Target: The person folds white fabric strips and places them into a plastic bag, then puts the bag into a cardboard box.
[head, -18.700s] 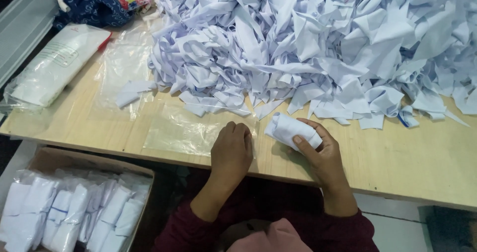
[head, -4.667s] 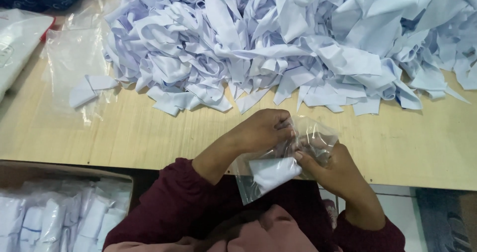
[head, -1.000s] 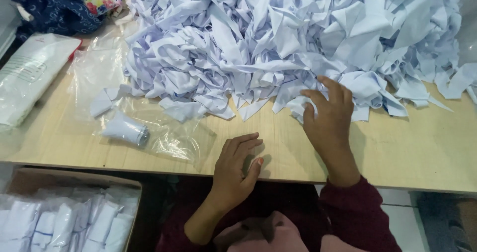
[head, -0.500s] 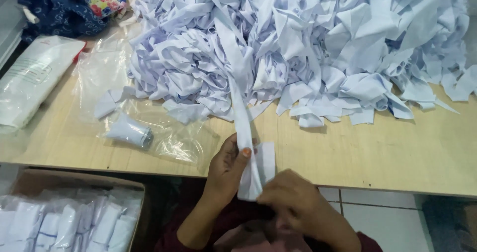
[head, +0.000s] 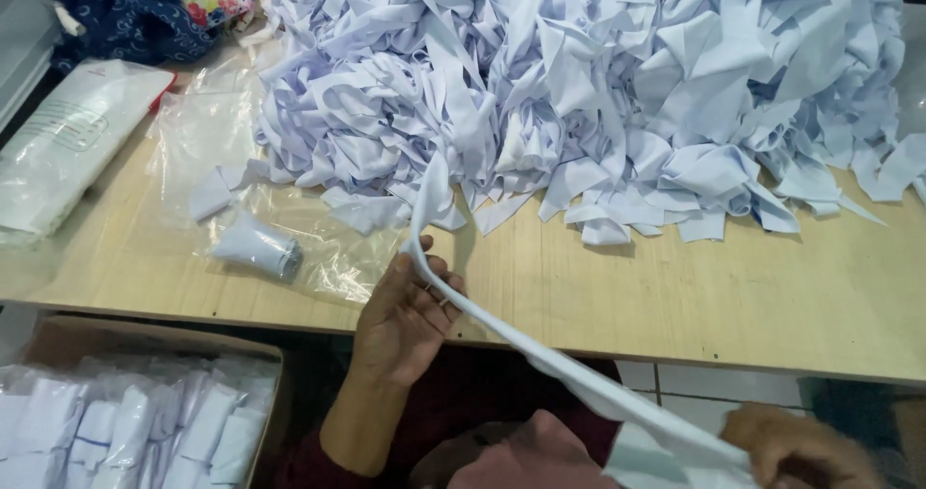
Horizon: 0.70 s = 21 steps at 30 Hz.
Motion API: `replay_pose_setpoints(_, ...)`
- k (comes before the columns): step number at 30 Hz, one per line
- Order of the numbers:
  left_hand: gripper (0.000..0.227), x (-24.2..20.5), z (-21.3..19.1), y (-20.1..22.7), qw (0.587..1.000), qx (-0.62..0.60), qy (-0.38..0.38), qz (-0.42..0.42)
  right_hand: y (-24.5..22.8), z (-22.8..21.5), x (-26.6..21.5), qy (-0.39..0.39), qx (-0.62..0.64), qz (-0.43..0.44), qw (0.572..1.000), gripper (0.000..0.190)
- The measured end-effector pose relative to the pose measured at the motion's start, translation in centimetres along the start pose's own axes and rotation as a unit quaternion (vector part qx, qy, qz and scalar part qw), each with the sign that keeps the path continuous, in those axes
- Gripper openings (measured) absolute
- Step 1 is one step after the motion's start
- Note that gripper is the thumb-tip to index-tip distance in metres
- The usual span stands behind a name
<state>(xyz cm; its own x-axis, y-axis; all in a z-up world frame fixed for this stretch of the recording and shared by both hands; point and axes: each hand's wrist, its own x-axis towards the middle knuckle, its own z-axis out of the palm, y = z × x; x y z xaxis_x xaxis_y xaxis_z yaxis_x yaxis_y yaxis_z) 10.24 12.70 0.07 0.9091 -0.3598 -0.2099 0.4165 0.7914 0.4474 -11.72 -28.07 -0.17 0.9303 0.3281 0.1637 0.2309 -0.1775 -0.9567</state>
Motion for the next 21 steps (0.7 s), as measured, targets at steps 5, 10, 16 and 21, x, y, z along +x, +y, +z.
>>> replay_pose_setpoints(5, 0.031, -0.2, -0.8, 2.5, 0.996, -0.076, 0.015, 0.039, 8.9, -9.3, -11.0, 0.22, -0.238, 0.019, 0.946, 0.031)
replay_pose_setpoints(10, 0.003, -1.1, -0.1, 4.7, 0.98, 0.06, 0.074, 0.172, -0.1, -5.3, -1.1, 0.401, -0.335, 0.241, 0.818, 0.046)
replay_pose_setpoints(16, 0.01, -1.0, -1.8, 6.4, 0.882, 0.252, 0.261, 0.301, -3.5, -8.9, 8.2, 0.3, -0.324, 0.294, 0.847, 0.047)
replay_pose_setpoints(21, 0.014, -2.2, -2.0, 6.3, 0.814, 0.437, 0.299, 0.237, 1.5, -11.5, 9.3, 0.25, -0.487, 0.31, 0.778, 0.044)
